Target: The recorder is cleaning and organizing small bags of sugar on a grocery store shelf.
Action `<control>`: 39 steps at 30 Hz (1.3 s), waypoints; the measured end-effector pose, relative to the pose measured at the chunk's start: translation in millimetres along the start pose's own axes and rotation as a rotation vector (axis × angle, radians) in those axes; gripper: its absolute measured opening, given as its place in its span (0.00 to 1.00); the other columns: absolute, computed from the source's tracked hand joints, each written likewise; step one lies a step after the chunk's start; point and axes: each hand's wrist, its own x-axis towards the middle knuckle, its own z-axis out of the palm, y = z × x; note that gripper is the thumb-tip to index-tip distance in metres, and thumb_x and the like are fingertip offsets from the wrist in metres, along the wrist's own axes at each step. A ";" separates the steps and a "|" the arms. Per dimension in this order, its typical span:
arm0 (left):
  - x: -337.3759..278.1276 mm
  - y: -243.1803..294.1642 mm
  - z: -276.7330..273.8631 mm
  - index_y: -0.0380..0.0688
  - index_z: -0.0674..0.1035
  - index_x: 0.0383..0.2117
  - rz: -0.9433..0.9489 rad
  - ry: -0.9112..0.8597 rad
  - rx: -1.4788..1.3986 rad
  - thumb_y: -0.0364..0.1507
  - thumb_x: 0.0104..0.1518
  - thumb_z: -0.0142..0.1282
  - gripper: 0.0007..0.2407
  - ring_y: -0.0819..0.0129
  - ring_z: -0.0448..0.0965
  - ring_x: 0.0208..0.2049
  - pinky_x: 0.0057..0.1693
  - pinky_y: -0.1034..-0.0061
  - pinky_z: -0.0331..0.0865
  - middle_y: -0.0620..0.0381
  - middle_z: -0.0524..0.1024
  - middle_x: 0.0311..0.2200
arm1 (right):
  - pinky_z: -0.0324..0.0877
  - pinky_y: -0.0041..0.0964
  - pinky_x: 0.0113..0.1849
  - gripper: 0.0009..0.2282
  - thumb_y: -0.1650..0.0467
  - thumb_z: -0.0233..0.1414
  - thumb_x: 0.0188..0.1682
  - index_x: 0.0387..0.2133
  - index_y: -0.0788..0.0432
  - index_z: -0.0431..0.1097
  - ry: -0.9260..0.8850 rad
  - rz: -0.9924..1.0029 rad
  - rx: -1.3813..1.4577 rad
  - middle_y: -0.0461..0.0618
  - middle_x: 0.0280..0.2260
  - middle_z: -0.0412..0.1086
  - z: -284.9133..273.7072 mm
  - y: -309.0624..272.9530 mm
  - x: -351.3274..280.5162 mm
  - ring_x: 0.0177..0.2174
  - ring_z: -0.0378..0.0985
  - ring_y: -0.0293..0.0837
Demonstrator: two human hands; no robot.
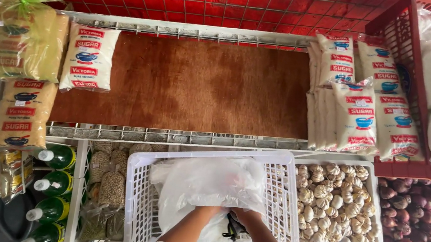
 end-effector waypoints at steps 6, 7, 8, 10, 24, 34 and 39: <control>3.6 0.3 -1.3 0.43 0.71 0.60 -0.131 -0.119 -0.313 0.25 0.55 0.62 0.23 0.55 0.80 0.47 0.54 0.54 0.72 0.46 0.77 0.51 | 0.74 0.45 0.46 0.19 0.69 0.59 0.42 0.49 0.54 0.73 -0.216 0.350 0.821 0.53 0.44 0.77 -4.1 -27.8 -9.2 0.45 0.79 0.52; 4.4 -3.5 -0.8 0.43 0.71 0.60 -0.153 -0.136 -0.365 0.25 0.55 0.63 0.24 0.55 0.80 0.47 0.53 0.54 0.73 0.46 0.78 0.51 | 0.72 0.44 0.48 0.19 0.68 0.59 0.42 0.50 0.53 0.72 -0.197 0.272 0.624 0.51 0.45 0.76 -1.7 -25.8 -9.9 0.46 0.77 0.49; 4.8 -7.4 -0.2 0.43 0.71 0.60 -0.174 -0.154 -0.417 0.25 0.55 0.63 0.24 0.56 0.81 0.46 0.53 0.54 0.74 0.47 0.78 0.50 | 0.70 0.42 0.49 0.20 0.67 0.59 0.42 0.50 0.51 0.71 -0.177 0.193 0.427 0.49 0.46 0.75 0.8 -24.2 -10.7 0.47 0.76 0.47; 16.3 -28.0 10.1 0.44 0.71 0.60 -0.212 -0.192 -0.519 0.25 0.55 0.64 0.24 0.56 0.82 0.45 0.52 0.55 0.75 0.47 0.79 0.50 | 0.69 0.46 0.49 0.20 0.67 0.58 0.41 0.49 0.53 0.72 0.012 0.018 0.197 0.52 0.46 0.74 -13.9 -30.3 -22.9 0.48 0.74 0.52; -35.9 -56.7 24.7 0.49 0.68 0.64 -0.143 -0.500 -0.945 0.23 0.53 0.65 0.29 0.61 0.86 0.41 0.48 0.58 0.80 0.53 0.82 0.44 | 0.75 0.43 0.44 0.13 0.63 0.50 0.52 0.45 0.53 0.75 -0.201 0.132 0.162 0.54 0.40 0.80 -95.9 -55.7 -9.7 0.41 0.83 0.50; -121.1 -26.4 -10.6 0.51 0.64 0.71 0.167 -0.590 -1.290 0.31 0.61 0.66 0.31 0.58 0.79 0.54 0.58 0.54 0.76 0.51 0.76 0.55 | 0.74 0.42 0.45 0.12 0.68 0.55 0.49 0.46 0.48 0.76 -0.479 -0.447 -0.310 0.51 0.42 0.77 -48.0 -11.7 -25.6 0.41 0.80 0.50; -167.3 0.3 -40.0 0.61 0.58 0.71 0.199 -0.495 -1.296 0.37 0.55 0.65 0.36 0.56 0.74 0.60 0.57 0.48 0.73 0.57 0.71 0.62 | 0.73 0.47 0.45 0.12 0.66 0.54 0.52 0.49 0.49 0.73 -0.733 -0.374 -0.478 0.53 0.40 0.77 -77.6 -60.3 -62.1 0.40 0.79 0.53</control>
